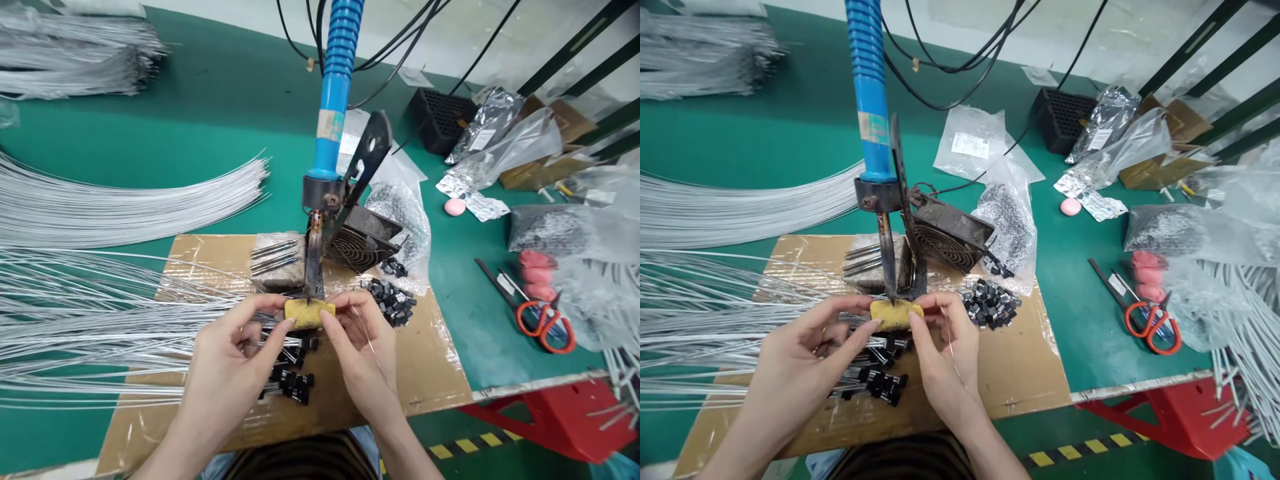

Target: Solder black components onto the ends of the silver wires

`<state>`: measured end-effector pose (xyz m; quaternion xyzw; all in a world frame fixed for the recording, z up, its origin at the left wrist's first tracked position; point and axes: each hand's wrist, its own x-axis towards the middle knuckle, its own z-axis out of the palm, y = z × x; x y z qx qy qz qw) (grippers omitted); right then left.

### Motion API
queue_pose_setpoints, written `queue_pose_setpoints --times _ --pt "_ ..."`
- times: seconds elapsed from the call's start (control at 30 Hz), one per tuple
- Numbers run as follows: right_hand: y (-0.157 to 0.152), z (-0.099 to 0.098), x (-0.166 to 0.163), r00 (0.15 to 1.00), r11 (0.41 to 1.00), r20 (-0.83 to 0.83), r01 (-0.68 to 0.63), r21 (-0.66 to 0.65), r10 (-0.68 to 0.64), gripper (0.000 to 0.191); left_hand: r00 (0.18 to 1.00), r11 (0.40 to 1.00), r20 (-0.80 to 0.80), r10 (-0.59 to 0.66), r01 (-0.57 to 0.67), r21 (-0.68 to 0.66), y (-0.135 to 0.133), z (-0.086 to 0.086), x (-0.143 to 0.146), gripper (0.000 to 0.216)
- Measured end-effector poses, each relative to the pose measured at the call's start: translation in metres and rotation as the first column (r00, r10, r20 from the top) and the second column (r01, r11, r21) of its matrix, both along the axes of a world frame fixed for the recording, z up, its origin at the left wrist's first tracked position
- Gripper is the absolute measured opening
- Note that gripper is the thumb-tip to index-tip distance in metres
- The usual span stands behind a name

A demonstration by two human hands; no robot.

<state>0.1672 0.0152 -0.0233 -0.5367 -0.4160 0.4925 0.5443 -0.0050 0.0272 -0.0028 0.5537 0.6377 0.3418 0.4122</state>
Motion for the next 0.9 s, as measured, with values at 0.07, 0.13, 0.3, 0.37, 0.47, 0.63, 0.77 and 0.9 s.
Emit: queue_pose_setpoints --times 0.07,0.13,0.3,0.37,0.47,0.63,0.77,0.9 --pt "-0.001 -0.001 -0.001 1.0 1.0 0.01 -0.003 0.002 0.003 0.009 1.0 1.0 -0.012 -0.004 0.004 0.009 -0.001 -0.001 0.0 0.032" --pt "-0.001 -0.001 -0.002 1.0 1.0 0.027 0.0 -0.001 0.0 0.01 1.0 1.0 -0.029 -0.007 0.007 0.007 -0.003 -0.003 -0.001 0.032" --pt "-0.008 -0.001 0.016 0.996 0.998 0.075 0.059 -0.037 -0.056 0.015 0.993 0.999 -0.114 -0.017 0.021 0.028 -0.006 -0.007 -0.005 0.028" --pt "-0.014 -0.002 0.044 0.967 0.979 0.163 0.203 -0.019 -0.197 0.02 0.987 0.994 -0.152 -0.053 0.067 0.088 -0.007 -0.006 -0.008 0.02" --pt "-0.02 -0.007 0.109 0.81 0.846 0.262 0.532 0.048 -0.524 0.034 0.978 0.977 -0.154 -0.138 0.159 0.139 -0.006 -0.003 -0.015 0.014" --pt "-0.027 -0.011 0.204 0.514 0.681 0.541 0.714 0.161 -0.666 0.039 0.968 0.958 -0.123 -0.219 0.238 0.161 -0.006 -0.001 -0.02 0.01" --pt "-0.032 -0.008 0.209 0.299 0.628 0.676 0.714 0.31 -0.674 0.014 0.975 0.962 -0.114 -0.191 0.209 0.177 -0.009 0.003 -0.016 0.013" --pt "-0.033 -0.012 0.167 0.389 0.653 0.551 0.618 0.439 -0.738 0.047 0.98 0.975 -0.129 -0.151 0.17 0.146 -0.011 0.009 -0.012 0.013"
